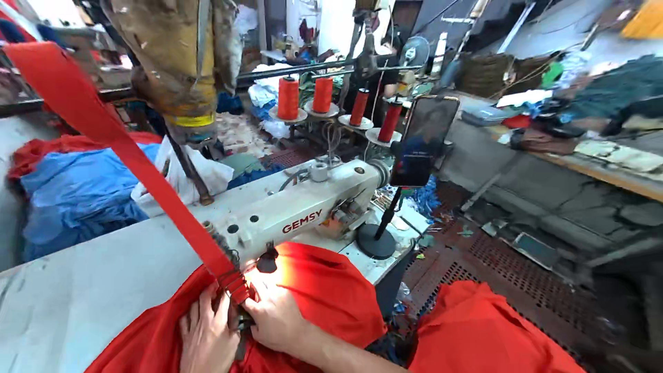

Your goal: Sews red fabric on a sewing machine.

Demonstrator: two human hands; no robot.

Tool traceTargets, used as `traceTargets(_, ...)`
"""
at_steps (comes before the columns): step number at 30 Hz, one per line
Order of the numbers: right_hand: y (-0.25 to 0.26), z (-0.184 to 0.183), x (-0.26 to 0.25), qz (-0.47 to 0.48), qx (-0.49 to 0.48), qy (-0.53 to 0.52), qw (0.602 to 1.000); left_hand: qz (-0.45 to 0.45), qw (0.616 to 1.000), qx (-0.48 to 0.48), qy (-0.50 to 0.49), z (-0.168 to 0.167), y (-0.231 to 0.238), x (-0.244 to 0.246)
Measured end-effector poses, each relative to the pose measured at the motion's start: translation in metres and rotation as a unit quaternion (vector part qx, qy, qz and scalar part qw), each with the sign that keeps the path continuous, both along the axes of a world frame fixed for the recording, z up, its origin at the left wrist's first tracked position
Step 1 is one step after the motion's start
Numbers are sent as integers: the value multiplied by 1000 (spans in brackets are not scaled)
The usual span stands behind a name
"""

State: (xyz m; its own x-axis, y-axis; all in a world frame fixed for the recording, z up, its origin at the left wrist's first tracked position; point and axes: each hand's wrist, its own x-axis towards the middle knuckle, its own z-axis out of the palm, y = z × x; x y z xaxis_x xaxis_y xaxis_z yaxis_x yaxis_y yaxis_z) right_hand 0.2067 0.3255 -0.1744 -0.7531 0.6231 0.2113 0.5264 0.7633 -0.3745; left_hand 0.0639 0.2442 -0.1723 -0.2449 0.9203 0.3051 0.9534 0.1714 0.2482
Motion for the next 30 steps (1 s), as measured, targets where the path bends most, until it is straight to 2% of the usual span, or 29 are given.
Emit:
traceTargets(3, 25, -17, 6, 74, 87, 67, 991, -9, 1000, 15, 16, -9, -18, 13)
traceTargets(5, 43, -19, 8, 115, 103, 82, 985, -17, 1000, 17, 13, -14, -27, 16)
traceTargets(8, 49, 1, 11, 121, 23, 4, 992, -16, 999, 27, 21, -20, -30, 16)
traceTargets(11, 10, 26, 30, 66, -75, -11, 995, -18, 999, 38, 21, -21, -28, 17)
traceTargets(14, -28, 13, 55, 10, -108, -13, 994, -3, 999, 45, 27, -25, -26, 18)
traceTargets(17, -7, 7, 63, -96, -74, -87, 989, 10, 997, 63, 42, -27, -26, 19)
traceTargets(19, 13, 28, 61, -131, -103, -145, 975, 8, 997, 65, 37, -26, -24, 23)
traceTargets(21, 11, 49, 53, -116, -124, -150, 974, 7, 998, 61, 27, -23, -22, 24)
traceTargets(23, -13, 59, 41, -68, -154, -108, 980, 5, 998, 50, 25, -21, -24, 24)
traceTargets(26, -43, 49, 18, -35, -236, -67, 969, -12, 1000, 19, 8, -16, -29, 21)
traceTargets(30, -42, 8, -1, -100, -90, -49, 990, -26, 1000, 17, 1, -19, -27, 12)
